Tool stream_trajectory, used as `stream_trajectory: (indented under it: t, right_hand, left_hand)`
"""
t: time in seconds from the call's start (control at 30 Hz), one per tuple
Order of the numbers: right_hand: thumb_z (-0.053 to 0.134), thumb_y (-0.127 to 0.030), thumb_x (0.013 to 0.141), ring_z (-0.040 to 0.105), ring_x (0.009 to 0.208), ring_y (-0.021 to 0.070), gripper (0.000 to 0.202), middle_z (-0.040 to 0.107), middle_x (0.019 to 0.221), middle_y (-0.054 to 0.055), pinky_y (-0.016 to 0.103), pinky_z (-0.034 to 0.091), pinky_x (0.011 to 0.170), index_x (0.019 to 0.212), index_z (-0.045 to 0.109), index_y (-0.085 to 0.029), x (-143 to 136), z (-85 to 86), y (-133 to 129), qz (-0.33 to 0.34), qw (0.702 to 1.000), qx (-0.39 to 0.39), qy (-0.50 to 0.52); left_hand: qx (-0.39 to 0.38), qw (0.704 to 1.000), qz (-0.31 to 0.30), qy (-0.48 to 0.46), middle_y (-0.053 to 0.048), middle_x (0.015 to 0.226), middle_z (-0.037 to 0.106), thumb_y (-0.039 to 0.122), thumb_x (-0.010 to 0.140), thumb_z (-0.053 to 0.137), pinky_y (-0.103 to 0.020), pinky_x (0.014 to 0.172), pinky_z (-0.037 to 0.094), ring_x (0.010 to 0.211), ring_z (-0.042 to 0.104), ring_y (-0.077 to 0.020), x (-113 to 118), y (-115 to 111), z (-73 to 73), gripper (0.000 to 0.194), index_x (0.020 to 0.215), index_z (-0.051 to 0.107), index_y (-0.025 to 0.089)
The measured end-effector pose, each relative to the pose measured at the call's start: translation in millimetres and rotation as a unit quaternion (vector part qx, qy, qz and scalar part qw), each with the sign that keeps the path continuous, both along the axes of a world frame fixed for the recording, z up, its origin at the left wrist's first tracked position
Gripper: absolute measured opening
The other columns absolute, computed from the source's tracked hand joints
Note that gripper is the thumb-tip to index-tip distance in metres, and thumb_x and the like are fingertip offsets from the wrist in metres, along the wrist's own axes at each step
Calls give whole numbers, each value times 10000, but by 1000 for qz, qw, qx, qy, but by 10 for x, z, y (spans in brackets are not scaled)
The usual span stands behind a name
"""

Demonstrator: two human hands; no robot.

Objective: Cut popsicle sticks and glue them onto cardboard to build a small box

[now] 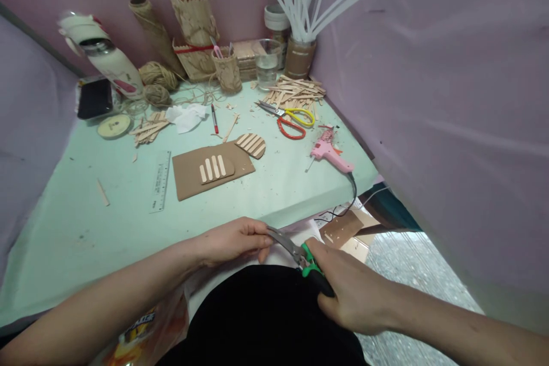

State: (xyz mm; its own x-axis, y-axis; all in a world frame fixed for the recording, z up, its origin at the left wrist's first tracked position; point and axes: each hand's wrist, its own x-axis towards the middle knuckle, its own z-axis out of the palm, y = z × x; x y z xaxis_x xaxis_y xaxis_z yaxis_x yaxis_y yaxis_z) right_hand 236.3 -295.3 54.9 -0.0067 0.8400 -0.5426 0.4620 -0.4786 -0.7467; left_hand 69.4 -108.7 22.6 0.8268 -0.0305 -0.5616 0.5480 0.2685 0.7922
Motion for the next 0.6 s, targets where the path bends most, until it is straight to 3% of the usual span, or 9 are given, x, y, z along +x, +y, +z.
stream_trajectory:
  t: [0.1,0.2,0.3,0.43,0.6]
  right_hand:
    - [566,-142,646,570,811,245,374,633,832,25,381,479,785,1007,591,-237,-41,-84,-132,-34,998,-37,28]
    - [534,-125,646,574,849,244,462,631,869,26,387,474,831,1093,578,-229,-39,-152,-204,-71,996,-38,39]
    - [522,-136,656,561,917,247,574,612,938,33,398,447,900,1224,514,-222,-3,-172,-171,-107,993,2,49]
    - [506,-164,666,547,885,237,546,568,902,22,378,455,837,1209,483,-216,-11,-141,-1,-139,988,48,55]
    - [517,-170,667,546,958,266,584,584,970,45,391,439,865,1246,458,-208,-112,-115,187,-119,988,94,20]
  left_hand:
    - [-47,998,-26,21,10,641,575,440,854,588,-252,501,199,503,303,-80,30,-94,-83,302,830,691,157]
    - [-73,997,-28,27,20,656,572,485,848,593,-244,506,194,509,287,-75,68,-150,-103,379,1019,696,163]
    - [-97,995,33,17,18,649,580,507,817,626,-244,511,198,498,292,-66,104,-165,-79,413,1009,664,142]
    - [-69,987,144,-23,3,674,611,483,840,614,-238,572,291,546,423,-73,127,-154,-30,354,949,598,147]
    - [-49,973,211,-75,-8,721,647,459,867,596,-244,653,375,623,524,-95,115,-141,-9,327,998,547,164]
